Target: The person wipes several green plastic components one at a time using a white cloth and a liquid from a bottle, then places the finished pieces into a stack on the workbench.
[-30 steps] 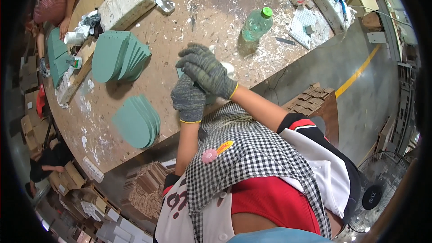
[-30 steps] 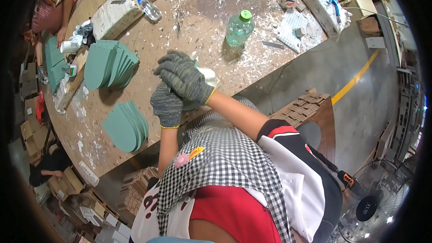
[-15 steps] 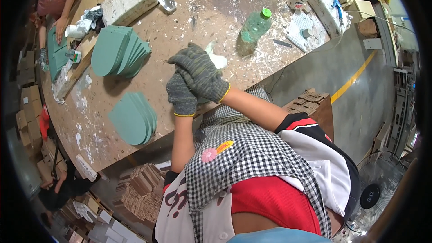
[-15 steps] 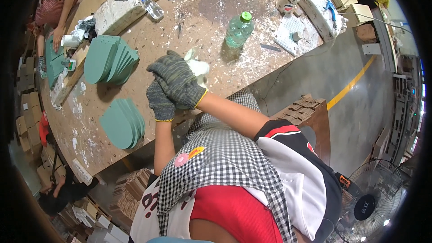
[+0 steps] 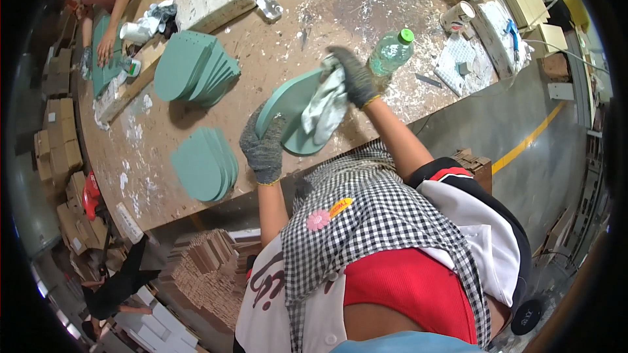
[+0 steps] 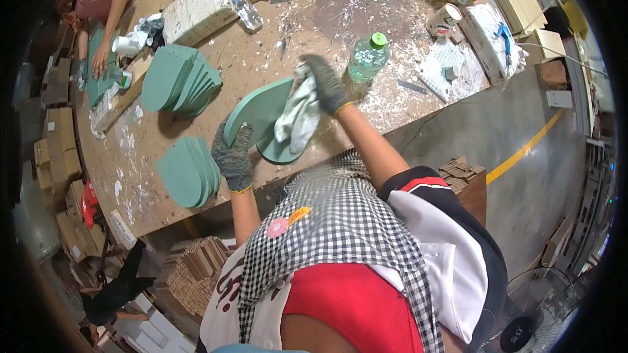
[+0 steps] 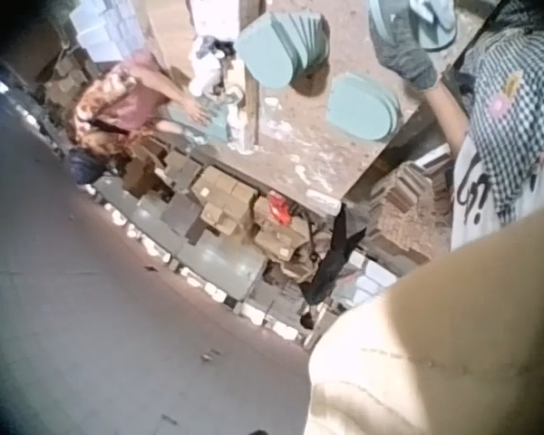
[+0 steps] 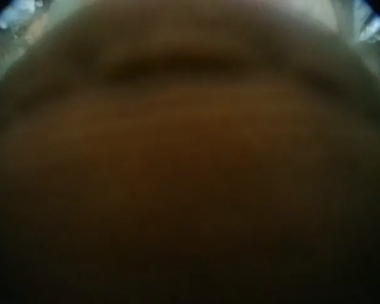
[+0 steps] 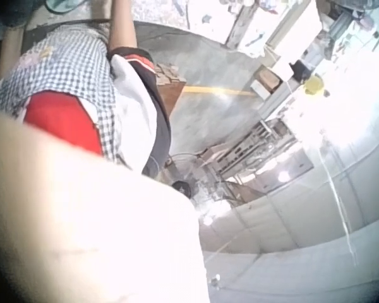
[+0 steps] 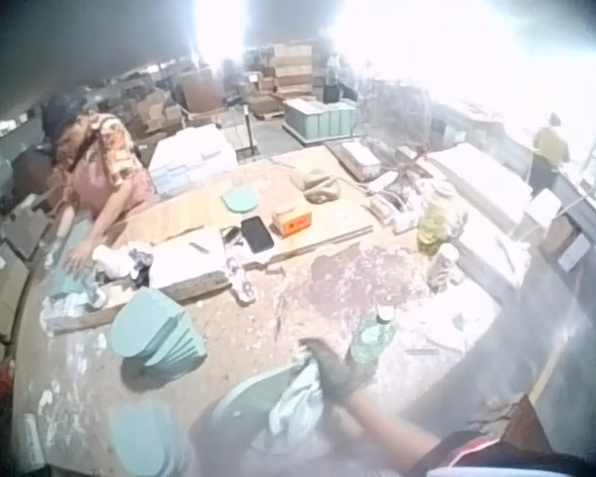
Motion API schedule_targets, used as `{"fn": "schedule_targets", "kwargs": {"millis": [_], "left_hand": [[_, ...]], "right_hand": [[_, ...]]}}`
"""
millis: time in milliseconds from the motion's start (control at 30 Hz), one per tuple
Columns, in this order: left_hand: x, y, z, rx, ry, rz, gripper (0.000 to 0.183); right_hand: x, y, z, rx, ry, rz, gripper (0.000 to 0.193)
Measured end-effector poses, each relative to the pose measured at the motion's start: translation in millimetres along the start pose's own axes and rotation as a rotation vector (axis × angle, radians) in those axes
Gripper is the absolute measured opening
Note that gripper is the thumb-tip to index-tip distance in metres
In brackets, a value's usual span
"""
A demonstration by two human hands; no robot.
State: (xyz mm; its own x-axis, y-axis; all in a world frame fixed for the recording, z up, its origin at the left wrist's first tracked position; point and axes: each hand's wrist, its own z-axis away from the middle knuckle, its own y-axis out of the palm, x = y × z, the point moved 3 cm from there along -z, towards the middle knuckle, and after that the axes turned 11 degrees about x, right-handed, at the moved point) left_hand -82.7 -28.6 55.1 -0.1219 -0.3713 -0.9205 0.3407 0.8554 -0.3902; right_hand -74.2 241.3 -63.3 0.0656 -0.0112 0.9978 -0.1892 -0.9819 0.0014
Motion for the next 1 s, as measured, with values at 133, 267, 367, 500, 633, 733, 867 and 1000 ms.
{"fn": "schedule_targets", "kwargs": {"millis": [133, 267, 367, 500, 633, 733, 867, 1000], "left_hand": [[39, 13, 15, -0.177, -0.072, 0.357, 0.037], [62, 6, 37, -0.305, -0.116, 0.374, 0.041], [42, 4, 52, -0.195, -0.176, 0.192, 0.044], [23, 4, 64, -0.018, -0.097, -0.198, 0.039], [54, 21, 81, 0.077, 0.204, -0.652, 0.037], [41, 21, 78, 0.048, -0.053, -0.25, 0.036], [41, 19, 71, -0.029, -0.094, -0.042, 0.039], [28, 23, 71, -0.067, -0.132, -0.027, 0.041]], "right_hand": [[18, -73, -9, -0.068, 0.259, -0.45, 0.026], [151, -2, -12, -0.025, 0.187, -0.33, 0.024], [158, 39, -13, 0.109, 0.056, 0.008, 0.036], [177, 124, 40, 0.193, -0.198, 0.518, 0.023], [133, 174, 64, 0.595, -0.534, 0.918, 0.025], [126, 147, 32, 0.223, -0.468, 1.028, 0.029], [100, 134, -11, 0.237, -0.235, 0.796, 0.022], [49, 53, -64, 0.189, -0.283, 1.404, 0.018]]}}
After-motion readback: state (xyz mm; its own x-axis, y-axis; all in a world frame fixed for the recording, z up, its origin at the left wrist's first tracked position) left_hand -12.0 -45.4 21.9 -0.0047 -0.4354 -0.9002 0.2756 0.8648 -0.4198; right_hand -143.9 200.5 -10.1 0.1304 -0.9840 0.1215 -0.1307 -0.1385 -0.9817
